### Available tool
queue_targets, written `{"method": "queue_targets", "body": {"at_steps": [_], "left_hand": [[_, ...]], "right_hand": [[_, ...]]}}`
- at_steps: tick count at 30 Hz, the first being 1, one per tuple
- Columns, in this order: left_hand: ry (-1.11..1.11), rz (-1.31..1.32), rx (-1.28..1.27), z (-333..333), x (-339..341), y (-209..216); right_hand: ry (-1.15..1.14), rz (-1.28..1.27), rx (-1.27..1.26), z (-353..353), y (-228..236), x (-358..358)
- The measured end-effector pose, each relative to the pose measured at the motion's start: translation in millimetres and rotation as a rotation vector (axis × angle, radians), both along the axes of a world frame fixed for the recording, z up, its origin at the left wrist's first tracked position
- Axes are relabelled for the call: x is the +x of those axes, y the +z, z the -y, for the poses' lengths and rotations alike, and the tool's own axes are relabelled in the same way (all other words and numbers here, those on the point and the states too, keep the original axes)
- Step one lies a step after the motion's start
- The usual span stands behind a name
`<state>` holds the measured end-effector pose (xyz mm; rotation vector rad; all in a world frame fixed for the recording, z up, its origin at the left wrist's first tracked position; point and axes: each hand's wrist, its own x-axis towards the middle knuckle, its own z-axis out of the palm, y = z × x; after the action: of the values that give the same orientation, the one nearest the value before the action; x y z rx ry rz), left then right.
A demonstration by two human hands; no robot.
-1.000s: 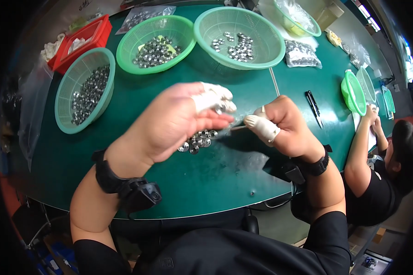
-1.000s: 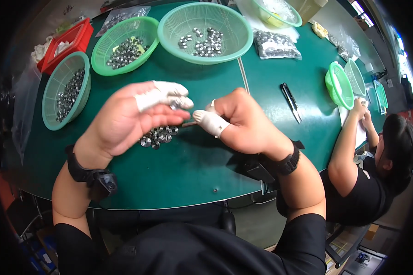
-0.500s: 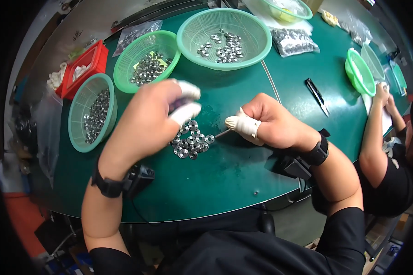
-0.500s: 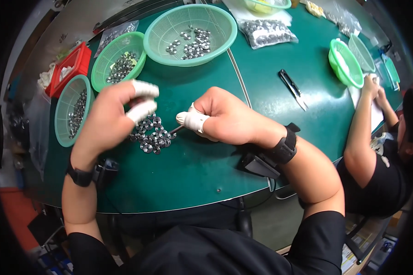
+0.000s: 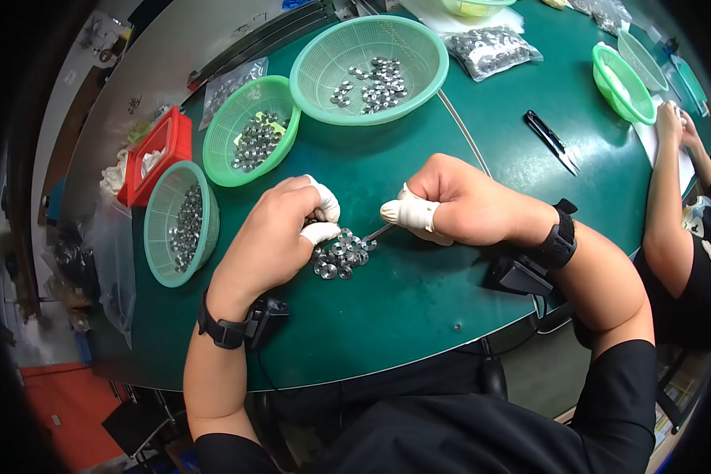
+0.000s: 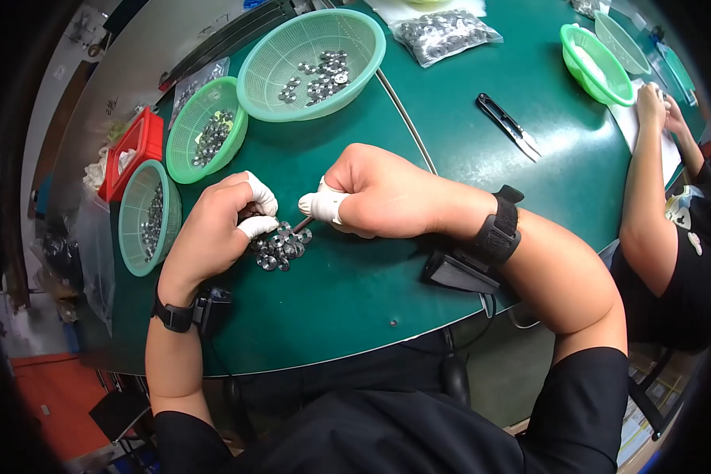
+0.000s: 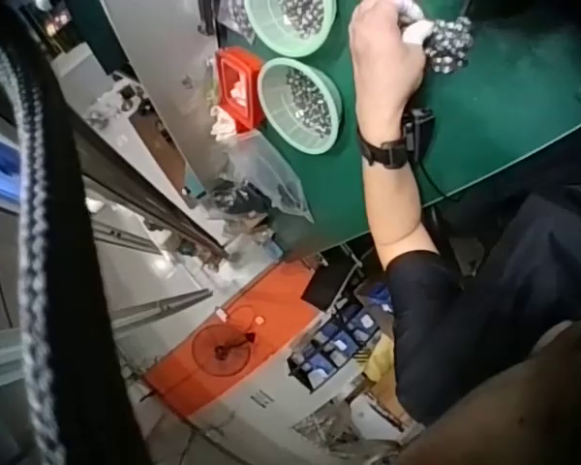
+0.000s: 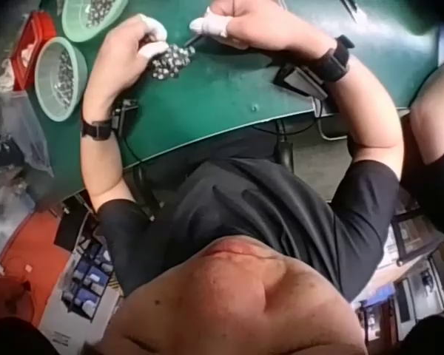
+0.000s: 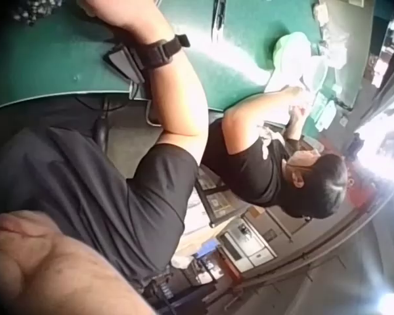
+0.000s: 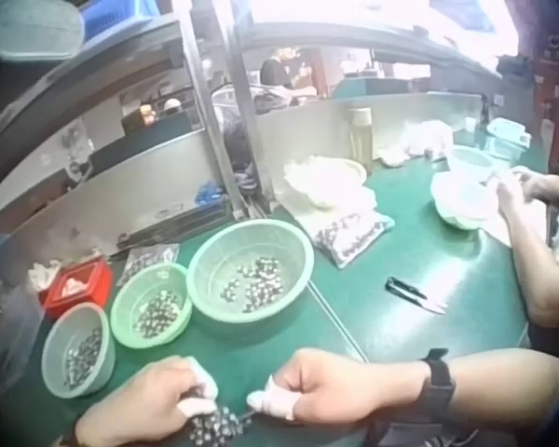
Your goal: The person repeatedly picks up a metal rod and a metal disc, slides the disc onto the rod, and places the assembled unit on the table. Throughout the process, they retrieve more components from green baskets and occasionally clear the workspace by moving loose discs aside.
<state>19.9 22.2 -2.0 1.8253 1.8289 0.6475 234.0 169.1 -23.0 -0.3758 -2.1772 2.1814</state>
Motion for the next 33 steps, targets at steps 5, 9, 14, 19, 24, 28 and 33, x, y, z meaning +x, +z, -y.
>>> {"method": "queue_targets", "body": {"at_steps": [5, 9, 14, 19, 24, 28, 33], "left_hand": [[-0.06, 0.016, -0.086, -2, -7, 5], [0.002, 0.075, -0.149, -8, -4, 12], [0.128, 0.524, -0.141, -6, 5, 7], [0.202, 0.958, -0.065, -3, 22, 11], [0.237, 0.877, -0.05, -2, 26, 1], [0.207, 0.987, -0.054, -2, 27, -2], [0.164, 1.155, -0.06, 0, 29, -7]], "right_hand": [[0.012, -0.016, -0.119, -3, 2, 0], [-0.008, -0.082, -0.159, -4, -3, -1], [-0.115, -0.085, -0.239, -4, -5, -2], [-0.166, -0.077, -0.312, 2, 0, -2], [-0.112, -0.07, -0.317, 4, -6, -3], [-0.056, -0.071, -0.304, 1, -4, -1], [-0.056, -0.061, -0.328, 3, -1, -1]]}}
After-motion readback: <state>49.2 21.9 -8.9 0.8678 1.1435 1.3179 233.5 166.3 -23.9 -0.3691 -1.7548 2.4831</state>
